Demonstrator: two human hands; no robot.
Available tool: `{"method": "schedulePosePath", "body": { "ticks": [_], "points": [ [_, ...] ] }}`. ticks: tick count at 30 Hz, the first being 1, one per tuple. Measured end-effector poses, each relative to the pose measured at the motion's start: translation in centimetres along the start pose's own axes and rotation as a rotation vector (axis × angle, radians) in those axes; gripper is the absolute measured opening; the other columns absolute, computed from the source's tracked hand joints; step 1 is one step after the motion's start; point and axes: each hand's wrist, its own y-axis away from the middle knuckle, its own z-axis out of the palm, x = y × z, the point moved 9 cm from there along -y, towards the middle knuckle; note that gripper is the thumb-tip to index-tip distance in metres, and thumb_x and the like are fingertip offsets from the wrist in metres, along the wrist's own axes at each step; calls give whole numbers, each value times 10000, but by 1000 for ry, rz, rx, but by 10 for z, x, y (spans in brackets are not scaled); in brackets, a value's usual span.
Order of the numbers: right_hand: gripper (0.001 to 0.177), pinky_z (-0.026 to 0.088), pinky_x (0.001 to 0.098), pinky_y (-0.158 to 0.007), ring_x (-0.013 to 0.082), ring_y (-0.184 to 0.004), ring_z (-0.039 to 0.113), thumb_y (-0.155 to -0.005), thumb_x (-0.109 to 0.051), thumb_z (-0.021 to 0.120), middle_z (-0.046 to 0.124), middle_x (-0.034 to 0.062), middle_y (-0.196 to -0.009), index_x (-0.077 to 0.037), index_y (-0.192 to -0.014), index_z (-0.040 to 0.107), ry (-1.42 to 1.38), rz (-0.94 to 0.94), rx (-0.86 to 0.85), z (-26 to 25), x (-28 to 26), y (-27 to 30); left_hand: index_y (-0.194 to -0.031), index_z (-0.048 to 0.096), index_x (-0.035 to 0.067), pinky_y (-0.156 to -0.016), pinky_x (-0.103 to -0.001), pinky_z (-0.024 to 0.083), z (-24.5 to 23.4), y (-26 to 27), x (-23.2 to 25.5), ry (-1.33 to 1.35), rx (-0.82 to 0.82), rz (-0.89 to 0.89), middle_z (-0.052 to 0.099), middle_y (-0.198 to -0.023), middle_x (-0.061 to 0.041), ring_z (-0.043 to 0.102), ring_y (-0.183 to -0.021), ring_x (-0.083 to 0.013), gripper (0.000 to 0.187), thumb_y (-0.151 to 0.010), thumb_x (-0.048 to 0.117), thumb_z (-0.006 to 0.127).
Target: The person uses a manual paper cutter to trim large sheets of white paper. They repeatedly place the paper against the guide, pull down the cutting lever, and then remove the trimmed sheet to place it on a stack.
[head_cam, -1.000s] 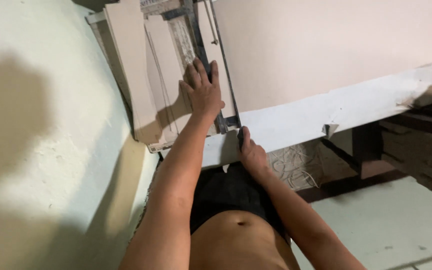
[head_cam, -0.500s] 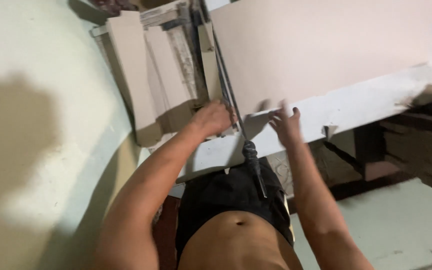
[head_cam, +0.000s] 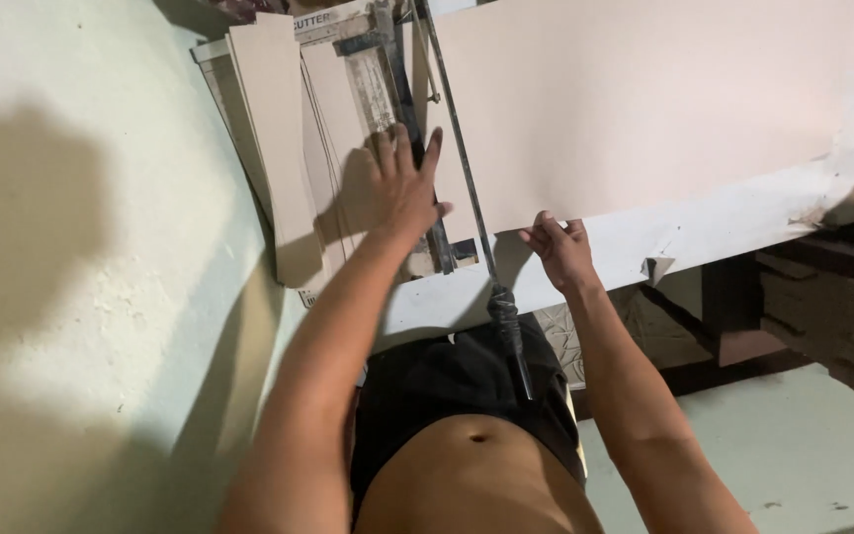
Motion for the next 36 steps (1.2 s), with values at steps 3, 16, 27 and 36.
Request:
{"method": "schedulePosePath", "body": {
  "ticks": [3,16,27,36],
  "points": [
    [266,637,400,-797,208,-779,726,-1061,-302,646,693,68,-823,-86,-1200,579,290,42,-12,17,-15,31,-1661,46,144,-1172,-765,33,8,-6,10,-50,-102,-127,-25,-1669,-326,-15,-1548,-505,1180,-828,345,857],
    [613,611,581,-696,485,-808,747,-1003,-316,531,736,286,-992,1,-1493,342,1767,-392,-124,92,46,143,-1656,20,112,-1157,-778,36,21,-13,10,32,-128,-128,-73,-1652,-339,-66,-1540,-501,1182,-830,221,857],
    [618,598,454,-736,372,-818,789,-959,-711,446,799,123,-851,-310,-1411,578,1251,-98,-169,91,-69,215,-1345,479,225,-1059,-588,140,1,27,57,-480,36,269,392,-1422,-53,190,-1324,-313,399,-986,331,616],
    [274,568,464,-1002,186,-871,593,-1069,-220,639,521,-60,-927,-247,-1171,386,-143,52,38,-26,-34,-1,-906,794,276,-606,-650,503,145,10,-36,-647,-142,508,788,-933,-57,722,-802,-340,263,-872,125,582]
  ]
}}
